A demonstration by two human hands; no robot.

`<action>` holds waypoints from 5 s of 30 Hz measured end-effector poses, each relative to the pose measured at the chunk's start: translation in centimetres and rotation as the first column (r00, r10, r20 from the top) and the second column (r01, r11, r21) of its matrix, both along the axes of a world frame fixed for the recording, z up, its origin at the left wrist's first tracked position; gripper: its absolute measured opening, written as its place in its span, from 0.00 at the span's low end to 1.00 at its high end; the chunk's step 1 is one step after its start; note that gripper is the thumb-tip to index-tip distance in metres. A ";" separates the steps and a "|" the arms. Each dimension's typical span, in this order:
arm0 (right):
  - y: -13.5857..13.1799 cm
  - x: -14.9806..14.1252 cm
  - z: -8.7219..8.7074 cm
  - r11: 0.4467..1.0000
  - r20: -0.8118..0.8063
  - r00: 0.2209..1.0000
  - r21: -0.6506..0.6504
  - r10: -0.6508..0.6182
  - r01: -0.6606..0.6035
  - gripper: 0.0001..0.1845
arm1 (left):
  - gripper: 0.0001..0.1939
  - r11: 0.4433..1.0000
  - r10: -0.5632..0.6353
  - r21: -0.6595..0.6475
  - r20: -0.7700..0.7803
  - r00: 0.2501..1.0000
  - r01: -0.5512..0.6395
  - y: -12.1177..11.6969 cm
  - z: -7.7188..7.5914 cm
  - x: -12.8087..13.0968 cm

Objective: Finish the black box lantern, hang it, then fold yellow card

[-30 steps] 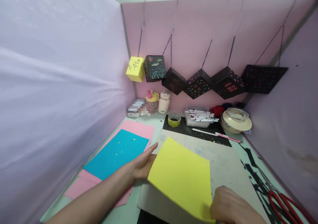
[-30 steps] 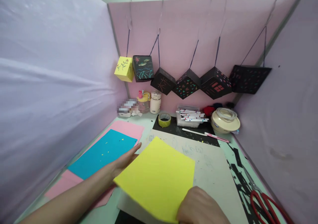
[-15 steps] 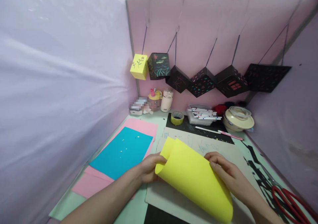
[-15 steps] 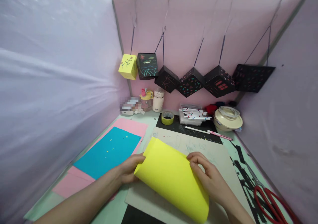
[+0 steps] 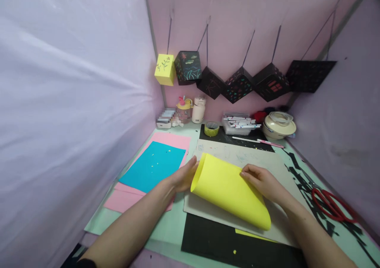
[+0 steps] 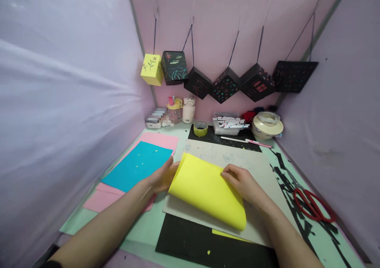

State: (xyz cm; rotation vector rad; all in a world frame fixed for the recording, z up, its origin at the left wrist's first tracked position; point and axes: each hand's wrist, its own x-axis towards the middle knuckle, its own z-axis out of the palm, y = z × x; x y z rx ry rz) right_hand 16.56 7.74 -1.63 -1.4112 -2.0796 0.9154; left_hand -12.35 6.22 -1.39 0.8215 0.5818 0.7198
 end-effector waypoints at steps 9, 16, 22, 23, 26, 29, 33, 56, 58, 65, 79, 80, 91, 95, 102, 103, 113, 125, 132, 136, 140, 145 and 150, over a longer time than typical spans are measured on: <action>-0.1 -1.6 2.2 0.953 0.182 0.982 0.290 0.039 -0.091 0.12 | 0.30 0.964 0.265 0.078 -0.242 0.933 -0.254 -0.2 -0.3 0.7; 1.8 0.5 -0.1 0.971 -0.482 0.861 0.073 -0.165 0.228 0.33 | 0.26 0.906 0.417 0.163 -0.180 0.891 -0.391 0.3 0.4 0.0; 1.7 1.5 -1.0 0.965 -0.618 0.767 -0.262 -0.173 0.007 0.39 | 0.25 0.859 0.487 0.287 -0.201 0.850 -0.424 0.0 0.9 0.1; 1.6 1.4 -1.0 0.965 -0.618 0.764 -0.260 -0.183 0.021 0.40 | 0.25 0.860 0.479 0.304 -0.204 0.854 -0.410 -0.1 0.9 0.2; 1.2 0.5 -0.9 0.966 -0.627 0.754 -0.256 -0.197 0.040 0.39 | 0.25 0.869 0.456 0.320 -0.217 0.863 -0.378 -0.4 0.8 0.3; 1.1 -0.3 -1.2 0.954 -0.644 0.724 -0.290 -0.249 0.070 0.31 | 0.26 0.860 0.479 0.305 -0.213 0.851 -0.408 -0.4 0.7 0.6; 1.0 -0.8 -1.8 0.945 -0.638 0.705 -0.287 -0.310 0.156 0.24 | 0.26 0.825 0.541 0.311 -0.192 0.819 -0.472 -0.4 0.7 0.8; 1.0 -0.6 -2.2 0.957 -0.639 0.716 -0.245 -0.279 0.154 0.21 | 0.23 0.815 0.552 0.359 -0.246 0.797 -0.455 -0.4 0.3 0.6; 0.9 -0.6 -2.2 0.956 -0.643 0.712 -0.248 -0.283 0.156 0.21 | 0.24 0.820 0.543 0.359 -0.241 0.805 -0.446 -0.3 0.3 0.6; 0.9 -0.7 -2.0 0.959 -0.663 0.696 -0.247 -0.274 0.141 0.20 | 0.23 0.816 0.553 0.345 -0.233 0.800 -0.464 -0.4 0.5 0.7; 1.0 -0.7 -2.3 0.961 -0.680 0.685 -0.246 -0.262 0.124 0.20 | 0.23 0.808 0.562 0.356 -0.231 0.794 -0.469 -0.3 0.3 0.6; 1.0 -0.7 -2.3 0.962 -0.680 0.686 -0.243 -0.259 0.122 0.20 | 0.23 0.809 0.561 0.355 -0.232 0.794 -0.468 -0.3 0.3 0.6; 0.8 -0.7 -2.0 0.976 -0.788 0.580 -0.210 -0.206 0.061 0.18 | 0.21 0.776 0.608 0.379 -0.237 0.758 -0.504 -0.7 0.9 0.7; 0.8 -0.8 -1.9 0.977 -0.813 0.543 -0.193 -0.209 0.087 0.14 | 0.22 0.779 0.609 0.367 -0.252 0.752 -0.508 -0.7 0.9 0.8; 1.1 -1.0 -1.8 0.978 -0.816 0.541 -0.151 -0.205 0.143 0.15 | 0.23 0.789 0.604 0.342 -0.279 0.746 -0.511 -0.4 0.6 0.8; 1.2 -1.0 -1.8 0.979 -0.818 0.538 -0.148 -0.202 0.142 0.14 | 0.23 0.790 0.603 0.340 -0.276 0.748 -0.511 -0.3 0.5 0.8; 1.1 -0.9 -1.5 0.977 -0.817 0.537 -0.156 -0.212 0.148 0.16 | 0.23 0.785 0.611 0.333 -0.285 0.738 -0.522 -0.2 0.5 0.9; 1.4 -0.8 -1.9 0.972 -0.782 0.583 -0.127 -0.220 0.197 0.16 | 0.22 0.788 0.602 0.381 -0.305 0.738 -0.484 -0.4 0.7 0.9; 0.9 -0.2 -0.6 0.975 -0.729 0.676 0.051 -0.111 0.215 0.13 | 0.13 0.663 0.654 0.658 -0.277 0.704 -0.357 0.0 1.0 0.3; 0.7 0.6 0.3 0.955 -0.676 0.737 0.217 -0.004 0.205 0.11 | 0.07 0.482 0.698 0.847 -0.216 0.683 -0.224 0.4 1.3 -0.3; 0.7 1.8 0.3 0.931 -0.619 0.785 0.304 0.034 0.199 0.09 | 0.06 0.352 0.729 0.928 -0.191 0.658 -0.120 0.5 0.9 -0.4; 0.1 3.1 0.9 0.875 -0.466 0.878 0.464 0.106 0.140 0.07 | 0.05 0.270 0.716 0.963 -0.204 0.667 0.005 0.3 1.0 -0.2; -2.0 4.0 2.6 0.739 -0.115 0.982 0.673 0.147 -0.032 0.07 | 0.07 0.024 0.728 0.976 -0.165 0.665 0.215 0.5 2.6 -0.6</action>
